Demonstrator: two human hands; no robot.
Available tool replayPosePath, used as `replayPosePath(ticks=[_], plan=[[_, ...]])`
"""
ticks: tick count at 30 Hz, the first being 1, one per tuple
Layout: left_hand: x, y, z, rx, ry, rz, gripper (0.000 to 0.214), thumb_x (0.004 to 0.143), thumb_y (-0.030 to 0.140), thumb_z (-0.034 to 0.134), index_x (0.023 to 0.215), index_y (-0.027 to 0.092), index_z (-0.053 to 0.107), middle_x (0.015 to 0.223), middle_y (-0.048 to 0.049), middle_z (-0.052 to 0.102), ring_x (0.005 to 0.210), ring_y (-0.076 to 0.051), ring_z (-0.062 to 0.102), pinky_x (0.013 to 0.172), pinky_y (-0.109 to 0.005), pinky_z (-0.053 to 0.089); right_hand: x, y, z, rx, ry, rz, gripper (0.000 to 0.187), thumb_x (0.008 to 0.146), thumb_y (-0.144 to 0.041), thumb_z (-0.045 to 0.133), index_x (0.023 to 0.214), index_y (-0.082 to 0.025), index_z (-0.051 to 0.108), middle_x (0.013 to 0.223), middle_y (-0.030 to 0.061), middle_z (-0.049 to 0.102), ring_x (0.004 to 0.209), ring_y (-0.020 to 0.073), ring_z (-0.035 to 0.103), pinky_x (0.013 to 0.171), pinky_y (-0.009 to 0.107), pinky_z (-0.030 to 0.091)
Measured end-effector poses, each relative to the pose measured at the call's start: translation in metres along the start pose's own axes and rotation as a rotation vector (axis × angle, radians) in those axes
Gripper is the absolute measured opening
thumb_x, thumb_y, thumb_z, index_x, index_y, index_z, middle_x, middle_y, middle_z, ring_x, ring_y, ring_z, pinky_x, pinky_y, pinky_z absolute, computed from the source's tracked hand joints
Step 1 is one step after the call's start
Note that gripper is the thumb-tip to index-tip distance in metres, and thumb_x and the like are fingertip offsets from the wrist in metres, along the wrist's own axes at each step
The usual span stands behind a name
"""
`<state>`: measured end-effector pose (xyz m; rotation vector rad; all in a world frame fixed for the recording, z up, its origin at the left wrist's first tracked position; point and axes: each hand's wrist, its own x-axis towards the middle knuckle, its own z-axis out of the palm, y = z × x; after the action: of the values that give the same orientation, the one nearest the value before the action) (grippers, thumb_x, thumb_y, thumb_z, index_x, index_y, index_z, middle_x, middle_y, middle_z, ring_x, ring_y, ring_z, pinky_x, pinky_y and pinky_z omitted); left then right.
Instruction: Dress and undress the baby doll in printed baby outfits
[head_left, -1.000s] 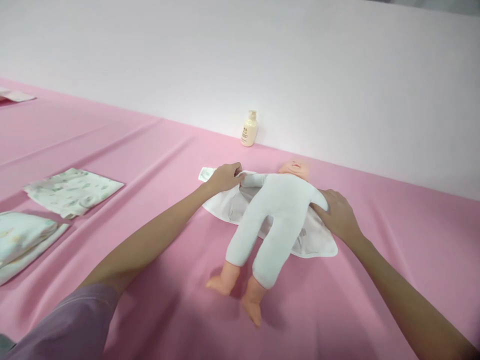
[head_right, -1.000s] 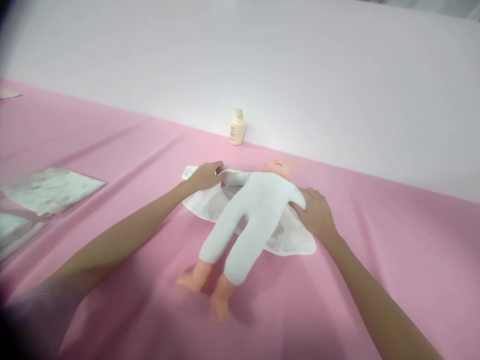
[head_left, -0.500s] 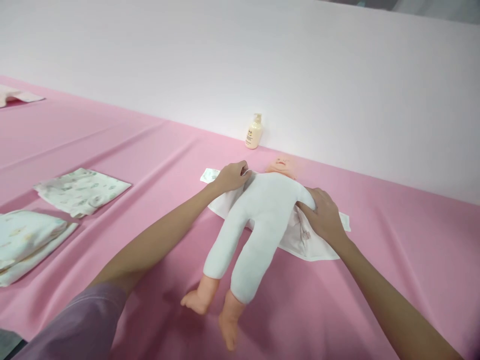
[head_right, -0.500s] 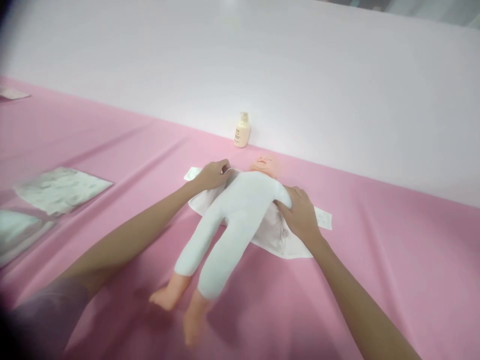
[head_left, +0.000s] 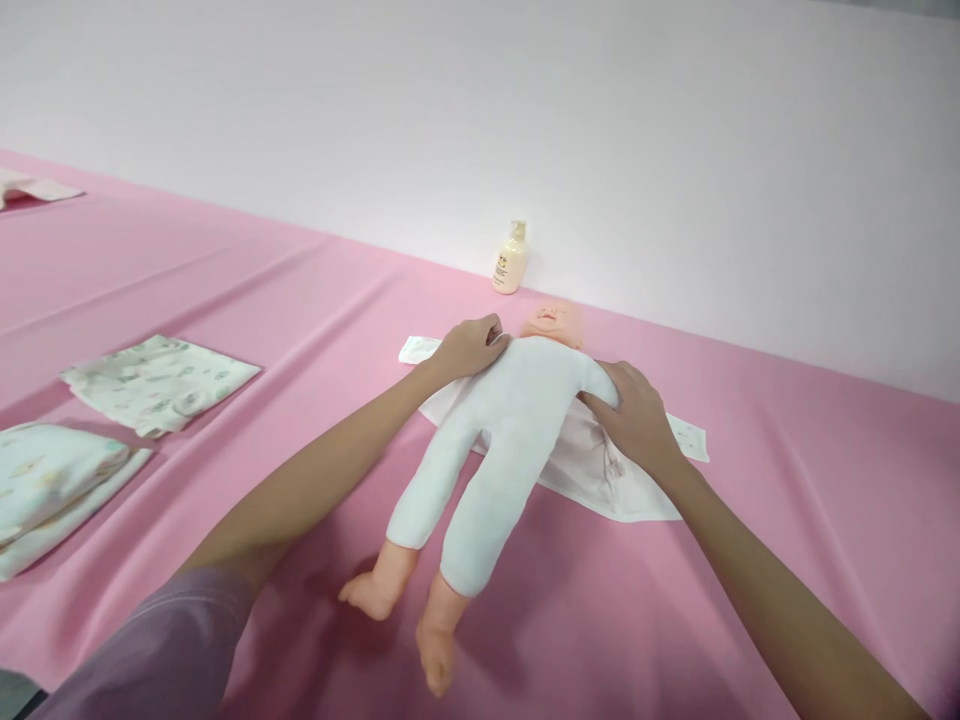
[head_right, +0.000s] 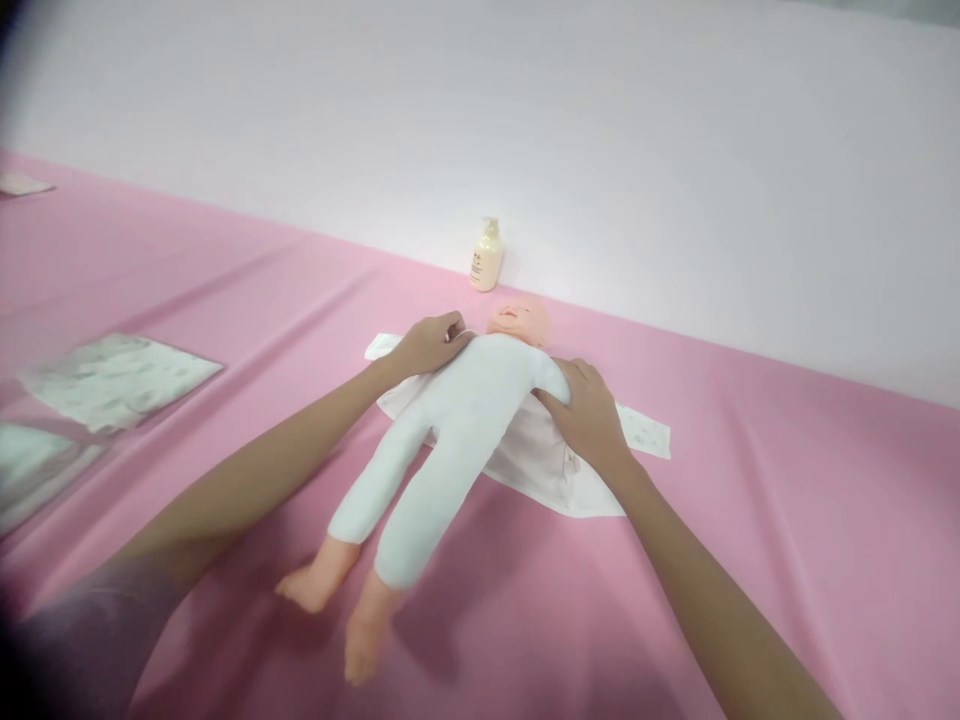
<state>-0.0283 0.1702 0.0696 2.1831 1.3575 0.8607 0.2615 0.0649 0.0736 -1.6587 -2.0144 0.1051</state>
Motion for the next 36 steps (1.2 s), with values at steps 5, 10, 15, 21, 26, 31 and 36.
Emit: replayPosePath(ticks=[5, 10, 15, 21, 26, 31, 36], plan=[[-0.001, 0.001, -0.001, -0.022, -0.015, -0.025, 0.032, 0.107, 0.043, 0.052, 0.082, 0.024, 0.045, 0.081, -0.0029, 0.067, 0.076, -0.021, 0.059, 0.071, -0.034, 0.039, 0.002, 0.007, 0.003, 0.020, -0.044, 0.005, 0.040, 0.101, -0.054, 0.059, 0.132, -0.030, 0.069, 0.125, 0.0104, 0.072, 0.118, 0.0365, 0.066, 0.099, 0.052, 0.054], [0.001, -0.008, 0.004, 0.066, 0.014, -0.060, 0.031, 0.110, 0.045, 0.046, 0.087, 0.024, 0.047, 0.088, -0.0064, 0.069, 0.083, -0.024, 0.062, 0.074, -0.035, 0.041, -0.003, 0.021, 0.008, 0.033, -0.053, 0.046, 0.044, 0.099, -0.050, 0.062, 0.138, -0.032, 0.069, 0.126, 0.0079, 0.073, 0.117, 0.0349, 0.069, 0.098, 0.050, 0.055], [0.003, -0.028, 0.003, 0.164, 0.098, -0.097, 0.019, 0.102, 0.040, 0.058, 0.095, 0.023, 0.055, 0.114, -0.0131, 0.073, 0.113, -0.033, 0.061, 0.096, -0.044, 0.046, -0.013, 0.029, 0.014, -0.070, 0.018, 0.065, 0.051, 0.098, -0.052, 0.065, 0.146, -0.035, 0.065, 0.127, 0.0073, 0.074, 0.112, 0.0355, 0.072, 0.089, 0.049, 0.057], [0.001, -0.037, -0.009, -0.087, -0.089, -0.266, 0.037, 0.103, 0.056, 0.057, 0.085, 0.023, 0.058, 0.097, -0.0057, 0.072, 0.085, -0.023, 0.063, 0.075, -0.034, 0.045, -0.030, 0.039, 0.025, -0.150, 0.090, 0.082, 0.059, 0.100, -0.064, 0.061, 0.147, -0.029, 0.059, 0.139, 0.0125, 0.073, 0.114, 0.0399, 0.072, 0.084, 0.050, 0.058], [0.006, -0.038, -0.005, -0.251, -0.019, -0.256, 0.026, 0.100, 0.047, 0.064, 0.096, 0.021, 0.068, 0.102, -0.0058, 0.074, 0.088, -0.020, 0.064, 0.075, -0.030, 0.049, -0.037, 0.049, 0.031, -0.151, 0.123, 0.030, 0.052, 0.101, -0.064, 0.059, 0.139, -0.028, 0.062, 0.133, 0.0133, 0.075, 0.116, 0.0401, 0.071, 0.088, 0.052, 0.059], [0.008, -0.048, 0.001, -0.256, 0.103, -0.348, 0.024, 0.099, 0.044, 0.066, 0.106, 0.021, 0.065, 0.107, -0.0083, 0.076, 0.094, -0.022, 0.067, 0.082, -0.032, 0.052, -0.037, 0.051, 0.032, -0.192, 0.089, 0.045, 0.055, 0.104, -0.066, 0.054, 0.142, -0.027, 0.059, 0.130, 0.0145, 0.075, 0.120, 0.0404, 0.069, 0.088, 0.052, 0.059], [-0.006, -0.041, -0.003, -0.030, 0.209, -0.246, 0.031, 0.099, 0.047, 0.063, 0.118, 0.023, 0.060, 0.117, -0.0111, 0.075, 0.115, -0.030, 0.062, 0.101, -0.044, 0.049, -0.037, 0.052, 0.032, -0.206, 0.054, 0.048, 0.058, 0.105, -0.067, 0.051, 0.144, -0.025, 0.057, 0.128, 0.0160, 0.075, 0.120, 0.0402, 0.068, 0.089, 0.053, 0.059]])
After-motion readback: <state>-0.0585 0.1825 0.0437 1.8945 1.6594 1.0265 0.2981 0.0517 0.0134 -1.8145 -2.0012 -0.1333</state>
